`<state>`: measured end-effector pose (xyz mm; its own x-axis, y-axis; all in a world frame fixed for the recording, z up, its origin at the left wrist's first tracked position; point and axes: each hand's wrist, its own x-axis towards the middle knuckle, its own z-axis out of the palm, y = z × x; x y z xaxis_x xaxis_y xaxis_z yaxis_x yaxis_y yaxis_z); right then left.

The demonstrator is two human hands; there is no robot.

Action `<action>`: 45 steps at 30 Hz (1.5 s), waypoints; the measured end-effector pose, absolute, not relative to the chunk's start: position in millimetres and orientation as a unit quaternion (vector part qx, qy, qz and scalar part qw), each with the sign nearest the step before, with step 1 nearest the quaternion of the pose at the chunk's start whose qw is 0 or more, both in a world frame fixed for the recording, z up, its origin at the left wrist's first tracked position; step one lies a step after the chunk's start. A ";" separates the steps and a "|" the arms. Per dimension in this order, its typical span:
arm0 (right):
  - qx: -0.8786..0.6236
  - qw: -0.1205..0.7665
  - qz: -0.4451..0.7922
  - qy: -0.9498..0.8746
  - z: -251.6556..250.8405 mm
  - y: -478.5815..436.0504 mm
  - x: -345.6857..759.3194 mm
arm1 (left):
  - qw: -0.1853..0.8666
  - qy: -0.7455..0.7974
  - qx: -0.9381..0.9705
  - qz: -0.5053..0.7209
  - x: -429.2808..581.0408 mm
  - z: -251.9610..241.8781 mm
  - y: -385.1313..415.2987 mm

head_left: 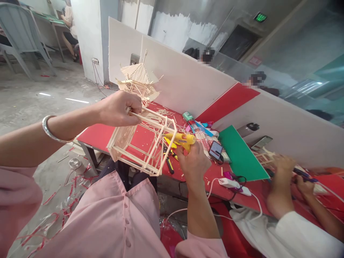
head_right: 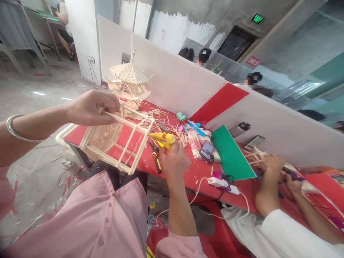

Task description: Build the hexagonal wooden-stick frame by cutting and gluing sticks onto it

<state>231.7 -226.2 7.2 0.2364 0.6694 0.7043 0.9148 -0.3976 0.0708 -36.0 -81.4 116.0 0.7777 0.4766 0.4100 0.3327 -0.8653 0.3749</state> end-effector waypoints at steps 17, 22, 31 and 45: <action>-0.762 0.191 -0.331 -0.523 6.0 -228.4 231.8 | 0.161 0.226 0.926 0.256 -43.0 113.7 -83.7; -0.756 0.190 -0.329 -0.534 7.0 -229.5 231.1 | 0.167 0.220 0.925 0.262 -44.2 112.4 -83.7; -0.759 0.189 -0.325 -0.531 4.6 -230.0 231.9 | 0.184 0.222 0.917 0.274 -46.0 110.6 -84.4; -0.768 0.191 -0.315 -0.523 6.1 -231.7 231.5 | 0.212 0.211 0.906 0.300 -48.4 107.1 -85.0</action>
<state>231.5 -231.7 6.1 0.2541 0.6836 0.6842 0.9246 -0.3793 0.0356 -48.4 -85.0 107.1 0.7307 0.5090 0.4549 0.2544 -0.8214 0.5105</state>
